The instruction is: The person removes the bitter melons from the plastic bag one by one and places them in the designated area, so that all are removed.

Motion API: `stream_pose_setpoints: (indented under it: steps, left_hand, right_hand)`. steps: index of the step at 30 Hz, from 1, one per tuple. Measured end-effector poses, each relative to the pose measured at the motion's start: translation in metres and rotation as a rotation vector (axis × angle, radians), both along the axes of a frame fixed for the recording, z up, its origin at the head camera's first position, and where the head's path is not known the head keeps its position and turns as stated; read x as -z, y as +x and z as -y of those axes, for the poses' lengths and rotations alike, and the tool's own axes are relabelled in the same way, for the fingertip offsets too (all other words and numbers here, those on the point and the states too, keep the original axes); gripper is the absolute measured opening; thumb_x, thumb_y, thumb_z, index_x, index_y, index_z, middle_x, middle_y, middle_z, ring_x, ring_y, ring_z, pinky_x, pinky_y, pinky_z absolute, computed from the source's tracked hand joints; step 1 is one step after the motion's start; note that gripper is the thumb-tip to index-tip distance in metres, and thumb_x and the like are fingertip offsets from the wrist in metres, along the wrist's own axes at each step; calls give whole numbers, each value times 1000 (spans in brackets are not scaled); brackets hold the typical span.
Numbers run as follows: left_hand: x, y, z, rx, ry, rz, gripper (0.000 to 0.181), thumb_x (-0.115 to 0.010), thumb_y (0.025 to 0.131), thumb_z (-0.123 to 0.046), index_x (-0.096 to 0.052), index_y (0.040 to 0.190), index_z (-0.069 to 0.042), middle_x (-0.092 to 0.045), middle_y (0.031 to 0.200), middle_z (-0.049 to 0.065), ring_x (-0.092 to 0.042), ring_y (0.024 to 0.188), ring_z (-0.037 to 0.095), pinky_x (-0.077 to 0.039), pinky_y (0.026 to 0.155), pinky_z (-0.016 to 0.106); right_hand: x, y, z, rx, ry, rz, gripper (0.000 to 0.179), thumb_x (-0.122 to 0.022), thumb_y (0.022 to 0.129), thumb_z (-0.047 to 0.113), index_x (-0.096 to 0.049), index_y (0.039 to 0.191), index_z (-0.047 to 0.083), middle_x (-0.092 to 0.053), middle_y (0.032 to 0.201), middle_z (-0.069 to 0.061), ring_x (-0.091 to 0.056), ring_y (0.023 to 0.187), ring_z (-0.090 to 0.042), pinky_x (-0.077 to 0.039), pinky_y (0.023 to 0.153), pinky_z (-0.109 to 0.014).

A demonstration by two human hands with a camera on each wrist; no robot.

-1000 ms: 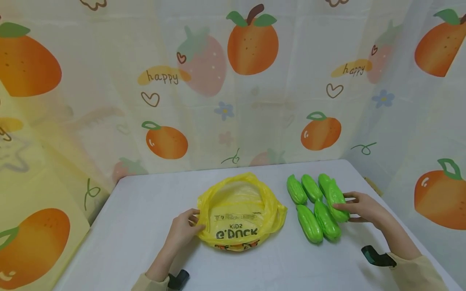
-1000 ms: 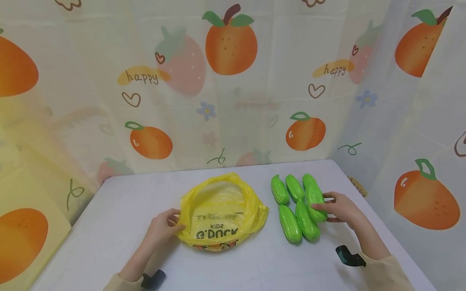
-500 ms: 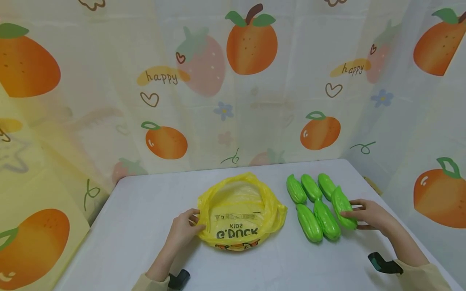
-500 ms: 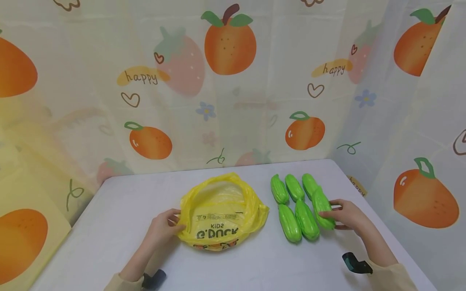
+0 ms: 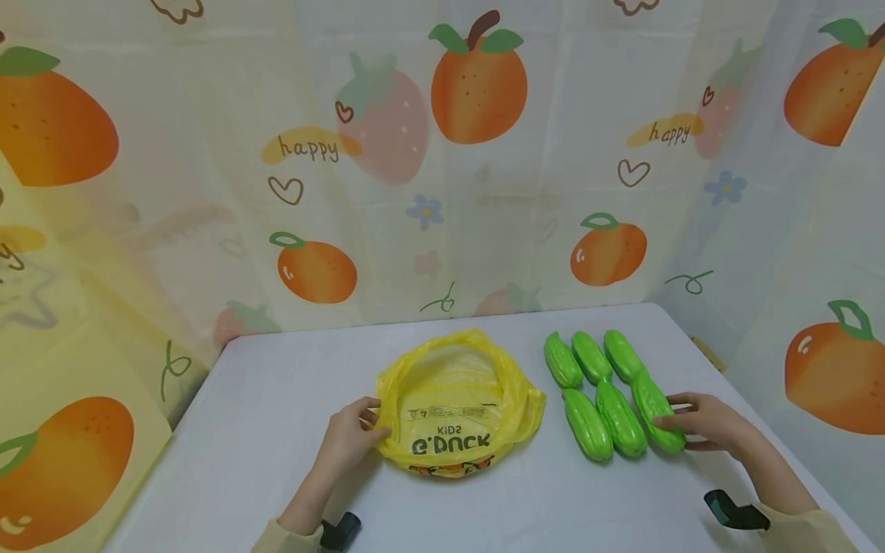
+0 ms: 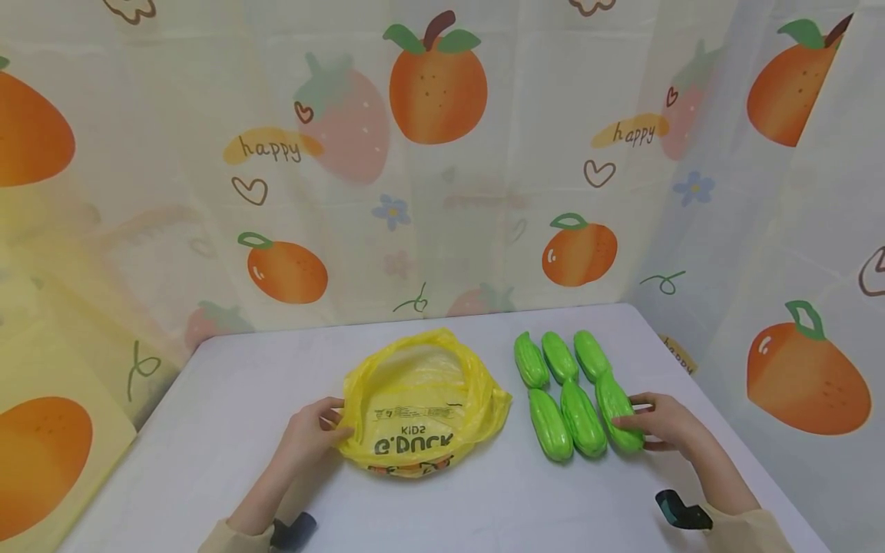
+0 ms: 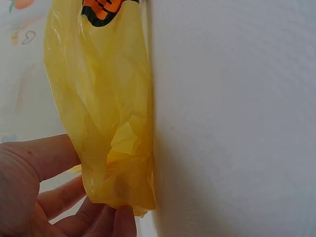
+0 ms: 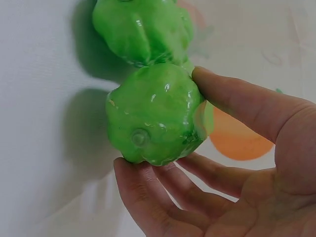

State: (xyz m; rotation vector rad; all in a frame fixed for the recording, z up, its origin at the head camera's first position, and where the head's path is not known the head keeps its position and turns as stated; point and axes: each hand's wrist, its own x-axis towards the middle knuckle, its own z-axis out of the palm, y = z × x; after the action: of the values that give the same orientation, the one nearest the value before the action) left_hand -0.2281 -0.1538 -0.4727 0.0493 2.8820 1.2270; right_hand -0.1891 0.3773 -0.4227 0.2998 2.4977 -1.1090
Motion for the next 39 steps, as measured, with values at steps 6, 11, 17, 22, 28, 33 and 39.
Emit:
stream_pose_setpoints:
  steps: [6,11,17,22,28,33,39]
  left_hand:
    - [0,1,0,5,-5,-2,46,-78,76,-17,-62,118,-8,-62,88,3,-55,77,16,-45,61,26]
    - [0,1,0,4,-6,-7,46,-78,76,-17,-62,118,-8,-61,88,3,-55,77,16,-45,61,26]
    - [-1,1,0,4,4,-5,45,-78,76,-16,-63,118,-7,-61,88,4,-56,77,16,-46,61,26]
    - [-1,2,0,3,6,-4,45,-78,76,-16,-63,117,-7,-61,88,4,-56,77,16,-46,61,26]
    - [-1,2,0,2,-3,-11,44,-78,76,-16,-63,117,-7,-61,87,3,-55,77,17,-46,61,26]
    - [-1,2,0,0,-2,-8,44,-78,76,-16,-63,117,-8,-61,87,3,-55,77,16,-46,61,26]
    - [-1,2,1,-4,2,-1,45,-78,76,-17,-63,117,-8,-61,88,3,-55,77,17,-46,61,26]
  right_hand:
    - [8,-2,-4,-8,-3,7,86,-68,85,40,-29,135,-17,-34,131,-44,-56,107,-43,-54,80,-45]
    - [11,-4,-5,-21,-16,13,85,-68,85,39,-28,135,-17,-33,131,-44,-54,109,-45,-54,81,-46]
    - [13,-3,-5,-25,-28,11,85,-69,85,37,-28,135,-18,-32,132,-44,-54,110,-46,-54,81,-46]
    - [13,-3,-5,-24,-31,15,85,-69,85,38,-28,135,-17,-32,132,-44,-54,110,-46,-54,80,-47]
    - [10,-2,-5,-23,-38,16,81,-68,86,36,-30,135,-16,-35,131,-43,-57,107,-41,-54,81,-46]
    - [5,-1,-4,-25,-32,13,81,-67,86,37,-31,135,-16,-38,131,-42,-59,105,-38,-54,81,-46]
    - [4,-1,-6,-31,-25,13,82,-66,86,39,-30,135,-17,-41,130,-41,-60,104,-36,-54,82,-45]
